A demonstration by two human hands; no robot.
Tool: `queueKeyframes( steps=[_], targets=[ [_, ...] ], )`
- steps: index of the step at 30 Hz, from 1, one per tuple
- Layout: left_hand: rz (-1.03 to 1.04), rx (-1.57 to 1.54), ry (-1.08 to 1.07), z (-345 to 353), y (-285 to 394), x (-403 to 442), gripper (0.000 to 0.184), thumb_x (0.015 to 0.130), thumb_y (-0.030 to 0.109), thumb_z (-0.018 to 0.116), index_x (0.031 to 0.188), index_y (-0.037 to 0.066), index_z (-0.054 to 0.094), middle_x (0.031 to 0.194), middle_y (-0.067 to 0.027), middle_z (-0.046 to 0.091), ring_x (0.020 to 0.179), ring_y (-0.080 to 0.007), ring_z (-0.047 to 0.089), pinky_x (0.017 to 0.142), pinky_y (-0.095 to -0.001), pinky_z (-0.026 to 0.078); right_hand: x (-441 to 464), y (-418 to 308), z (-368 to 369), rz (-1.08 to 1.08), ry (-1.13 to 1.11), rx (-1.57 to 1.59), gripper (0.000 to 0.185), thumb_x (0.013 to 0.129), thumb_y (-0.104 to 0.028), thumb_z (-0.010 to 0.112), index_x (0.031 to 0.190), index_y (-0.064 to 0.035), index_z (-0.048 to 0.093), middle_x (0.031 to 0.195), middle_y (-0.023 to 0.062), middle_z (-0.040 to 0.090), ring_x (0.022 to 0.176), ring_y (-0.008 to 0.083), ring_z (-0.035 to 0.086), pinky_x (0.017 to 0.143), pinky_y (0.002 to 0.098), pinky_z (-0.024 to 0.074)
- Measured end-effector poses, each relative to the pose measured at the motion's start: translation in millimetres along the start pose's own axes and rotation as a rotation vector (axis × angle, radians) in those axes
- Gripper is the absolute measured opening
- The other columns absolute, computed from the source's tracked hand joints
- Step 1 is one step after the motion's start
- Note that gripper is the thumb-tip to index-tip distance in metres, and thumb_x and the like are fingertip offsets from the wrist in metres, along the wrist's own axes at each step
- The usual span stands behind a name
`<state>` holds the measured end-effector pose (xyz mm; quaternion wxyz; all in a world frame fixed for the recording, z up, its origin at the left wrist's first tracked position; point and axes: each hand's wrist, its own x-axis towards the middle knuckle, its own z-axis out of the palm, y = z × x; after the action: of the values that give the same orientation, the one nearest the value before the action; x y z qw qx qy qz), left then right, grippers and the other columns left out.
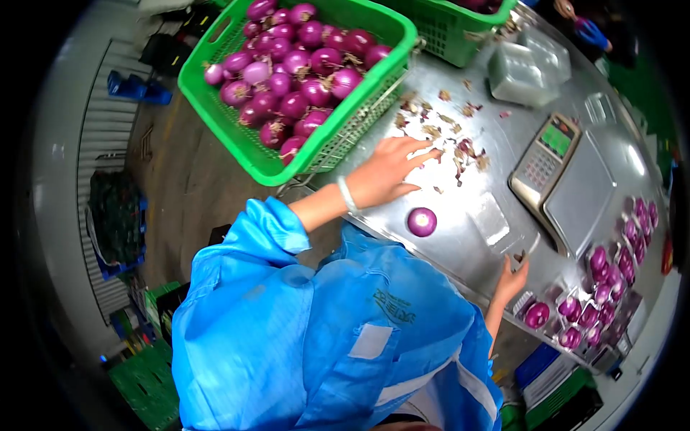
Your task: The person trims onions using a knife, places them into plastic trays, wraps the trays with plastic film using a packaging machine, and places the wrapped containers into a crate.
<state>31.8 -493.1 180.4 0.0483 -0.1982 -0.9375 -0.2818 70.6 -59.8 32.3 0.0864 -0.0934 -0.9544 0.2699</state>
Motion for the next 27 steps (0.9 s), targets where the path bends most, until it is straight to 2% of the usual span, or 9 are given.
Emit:
queueKeyframes(
  steps=[3,5,7,8,13,19,23,24,27],
  targets=[
    [-0.047,0.057,0.182,-65.9,-36.8,-14.9,0.057,0.077,0.020,0.080,0.128,0.006,0.059,0.130,-0.0152,0.058,0.120,-0.0341,0.055,0.104,-0.0441,0.043,-9.1,-46.1,-6.1,0.068,-0.254,0.098,0.046,0.081,-0.011,0.076,0.124,-0.0025,0.062,0.108,0.0120,0.068,0.096,0.0284,0.064,0.076,0.0359,0.0488],
    [-0.161,0.127,0.258,-102.3,-67.6,-27.5,0.051,0.078,0.020,0.079,0.123,0.004,0.062,0.126,-0.0158,0.061,0.118,-0.0345,0.057,0.103,-0.0420,0.044,-26.6,-88.6,8.3,-0.106,-0.452,0.145,0.048,0.081,-0.010,0.076,0.126,-0.0035,0.061,0.120,0.0150,0.066,0.105,0.0317,0.064,0.085,0.0394,0.0496],
    [-0.301,0.257,0.263,-134.8,-107.5,-40.8,0.051,0.081,0.025,0.077,0.124,0.003,0.062,0.128,-0.0172,0.061,0.119,-0.0359,0.056,0.104,-0.0431,0.044,-38.4,-116.4,37.3,-0.450,-0.540,0.153,0.068,0.075,-0.013,0.080,0.137,-0.0097,0.053,0.137,0.0162,0.056,0.120,0.0381,0.057,0.099,0.0429,0.0495],
    [-0.358,0.347,0.218,-148.9,-133.1,-51.2,0.053,0.082,0.029,0.076,0.125,0.002,0.061,0.129,-0.0182,0.060,0.121,-0.0368,0.055,0.103,-0.0445,0.044,-43.6,-138.3,46.0,-0.457,-0.609,0.114,0.078,0.072,-0.017,0.083,0.141,-0.0136,0.047,0.140,0.0149,0.053,0.115,0.0386,0.060,0.093,0.0439,0.0523],
    [-0.771,0.568,0.167,-205.7,-268.6,-96.8,0.073,0.080,0.041,0.077,0.140,0.008,0.049,0.142,-0.0191,0.050,0.128,-0.0391,0.050,0.108,-0.0445,0.041,-48.6,-157.2,88.5,-0.447,-0.785,-0.052,0.083,0.068,-0.021,0.085,0.140,-0.0158,0.045,0.132,0.0125,0.058,0.096,0.0386,0.067,0.079,0.0451,0.0558],
    [-1.118,0.348,0.272,-234.7,-403.8,-116.9,0.088,0.077,0.048,0.079,0.144,0.004,0.043,0.141,-0.0235,0.052,0.129,-0.0381,0.052,0.107,-0.0425,0.043,-52.3,-155.4,95.5,-0.314,-0.744,0.073,0.086,0.063,-0.022,0.088,0.137,-0.0112,0.047,0.126,0.0149,0.061,0.105,0.0389,0.064,0.087,0.0441,0.0540],
    [-1.192,0.319,0.455,-210.2,-412.2,-108.9,0.098,0.070,0.053,0.083,0.144,0.005,0.042,0.138,-0.0269,0.054,0.126,-0.0406,0.054,0.105,-0.0428,0.045,-26.7,-155.6,76.4,-0.135,-0.749,0.233,0.085,0.062,-0.021,0.089,0.134,-0.0021,0.049,0.122,0.0193,0.061,0.111,0.0331,0.063,0.094,0.0399,0.0519],
    [-1.243,0.230,0.506,-204.3,-406.5,-103.9,0.102,0.067,0.052,0.085,0.147,0.010,0.038,0.141,-0.0295,0.046,0.131,-0.0437,0.047,0.109,-0.0435,0.042,-13.3,-147.9,70.7,-0.134,-0.669,0.396,0.085,0.062,-0.019,0.089,0.135,-0.0016,0.049,0.120,0.0181,0.061,0.109,0.0298,0.063,0.093,0.0381,0.0511],
    [-1.254,0.216,0.538,-208.2,-392.0,-98.1,0.098,0.062,0.049,0.089,0.141,0.011,0.045,0.134,-0.0270,0.051,0.120,-0.0437,0.055,0.105,-0.0427,0.045,48.7,-125.0,39.5,-0.050,-0.342,0.401,0.082,0.066,-0.018,0.088,0.135,-0.0005,0.049,0.122,0.0165,0.059,0.106,0.0262,0.060,0.094,0.0352,0.0487]
  ],
)
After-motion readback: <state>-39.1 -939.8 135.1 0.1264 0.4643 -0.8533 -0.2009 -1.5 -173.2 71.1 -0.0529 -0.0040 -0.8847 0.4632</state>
